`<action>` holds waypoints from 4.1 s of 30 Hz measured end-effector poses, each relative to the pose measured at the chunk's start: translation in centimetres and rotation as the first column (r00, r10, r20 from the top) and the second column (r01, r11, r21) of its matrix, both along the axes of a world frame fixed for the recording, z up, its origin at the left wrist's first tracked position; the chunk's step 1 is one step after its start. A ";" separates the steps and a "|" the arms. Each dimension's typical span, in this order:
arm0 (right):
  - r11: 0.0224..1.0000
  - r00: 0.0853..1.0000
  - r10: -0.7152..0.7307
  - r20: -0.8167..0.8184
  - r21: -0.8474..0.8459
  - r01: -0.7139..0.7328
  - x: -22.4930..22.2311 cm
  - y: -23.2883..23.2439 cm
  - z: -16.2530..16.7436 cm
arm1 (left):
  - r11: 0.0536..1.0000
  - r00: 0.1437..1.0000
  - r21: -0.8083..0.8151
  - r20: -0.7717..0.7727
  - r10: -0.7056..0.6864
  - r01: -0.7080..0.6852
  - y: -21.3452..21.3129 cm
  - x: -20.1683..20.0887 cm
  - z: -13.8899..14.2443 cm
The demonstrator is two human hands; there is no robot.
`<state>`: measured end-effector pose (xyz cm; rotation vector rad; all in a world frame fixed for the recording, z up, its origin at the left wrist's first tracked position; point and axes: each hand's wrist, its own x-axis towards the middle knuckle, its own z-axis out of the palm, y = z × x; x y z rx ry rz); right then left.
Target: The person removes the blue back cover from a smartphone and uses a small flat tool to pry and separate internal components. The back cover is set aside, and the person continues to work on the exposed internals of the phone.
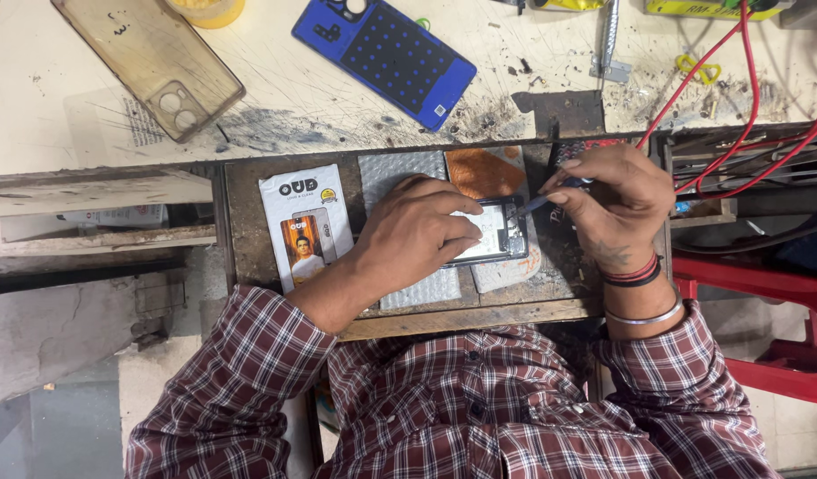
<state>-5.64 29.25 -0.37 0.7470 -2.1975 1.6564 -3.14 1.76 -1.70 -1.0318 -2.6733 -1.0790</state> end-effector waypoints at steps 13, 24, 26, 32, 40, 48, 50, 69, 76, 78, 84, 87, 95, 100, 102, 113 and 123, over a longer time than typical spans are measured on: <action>0.987 0.987 0.110 -0.115 0.130 -0.094 0.3 -0.4 1.5 | 1.000 1.000 -0.008 -0.001 0.010 -0.010 0.3 0.0 0.0; 0.931 0.931 0.363 0.038 0.011 -0.364 -0.4 -0.6 1.8 | 1.000 1.000 0.017 0.020 0.019 -0.019 0.3 -0.3 0.8; 0.921 0.924 0.380 0.049 -0.116 -0.372 -0.2 -0.9 1.4 | 1.000 1.000 0.004 0.019 0.017 -0.017 0.3 -0.3 0.7; 0.919 0.898 0.394 0.194 -0.067 -0.389 -0.7 -0.1 0.9 | 1.000 0.999 -0.023 0.049 0.013 -0.012 0.5 -0.4 0.1; 0.920 0.923 0.377 0.075 -0.146 -0.364 -0.3 -0.5 0.4 | 1.000 0.999 -0.013 -0.055 -0.002 0.001 0.1 -0.5 -0.3; 0.947 0.947 0.319 0.039 0.028 -0.320 -0.8 -1.2 0.8 | 0.981 0.944 0.152 -0.288 0.162 -0.122 -2.3 -1.7 2.7; 0.916 0.921 0.387 -0.041 -0.099 -0.389 -0.6 -1.3 0.6 | 0.960 0.895 0.154 -0.354 0.273 -0.232 -3.9 -2.6 4.2; 0.973 0.982 0.181 0.047 0.136 -0.185 -0.7 -1.9 0.5 | 0.776 0.694 0.009 -0.443 0.568 -0.630 -8.5 -10.7 8.5; 0.956 0.966 0.257 -0.020 0.153 -0.251 -1.3 -2.6 0.7 | 0.674 0.663 -0.187 -0.485 0.570 -0.715 -9.4 -15.9 8.7; 0.954 0.964 0.263 -0.024 0.154 -0.257 -1.3 -2.6 0.7 | 0.600 0.681 -0.342 -0.501 0.534 -0.723 -9.0 -16.9 8.5; 0.947 0.957 0.289 -0.027 0.154 -0.282 -1.2 -2.9 0.6 | 0.570 0.674 -0.378 -0.542 0.503 -0.729 -9.1 -17.6 8.7; 0.941 0.949 0.315 0.003 0.130 -0.313 -1.2 -3.1 0.6 | 0.573 0.674 -0.375 -0.545 0.499 -0.728 -9.3 -17.6 8.9; 0.938 0.946 0.322 0.023 0.130 -0.322 -1.2 -3.3 0.6 | 0.544 0.703 -0.447 -0.492 0.514 -0.710 -9.3 -17.5 9.1; 0.934 0.942 0.335 0.004 0.132 -0.333 -1.3 -3.2 0.5 | 0.470 0.710 -0.531 -0.534 0.460 -0.705 -9.1 -17.7 8.6; 0.934 0.943 0.333 -0.006 0.137 -0.329 -1.4 -3.2 0.5 | 0.475 0.710 -0.528 -0.535 0.457 -0.704 -9.2 -17.6 8.2; 0.940 0.952 0.304 -0.037 0.173 -0.294 -1.4 -3.3 0.2 | 0.606 0.607 -0.230 -0.584 0.540 -0.761 -9.0 -16.4 8.3; 0.942 0.953 0.300 -0.028 0.166 -0.292 -1.2 -3.4 0.2 | 0.650 0.583 -0.124 -0.588 0.561 -0.750 -8.4 -18.8 9.7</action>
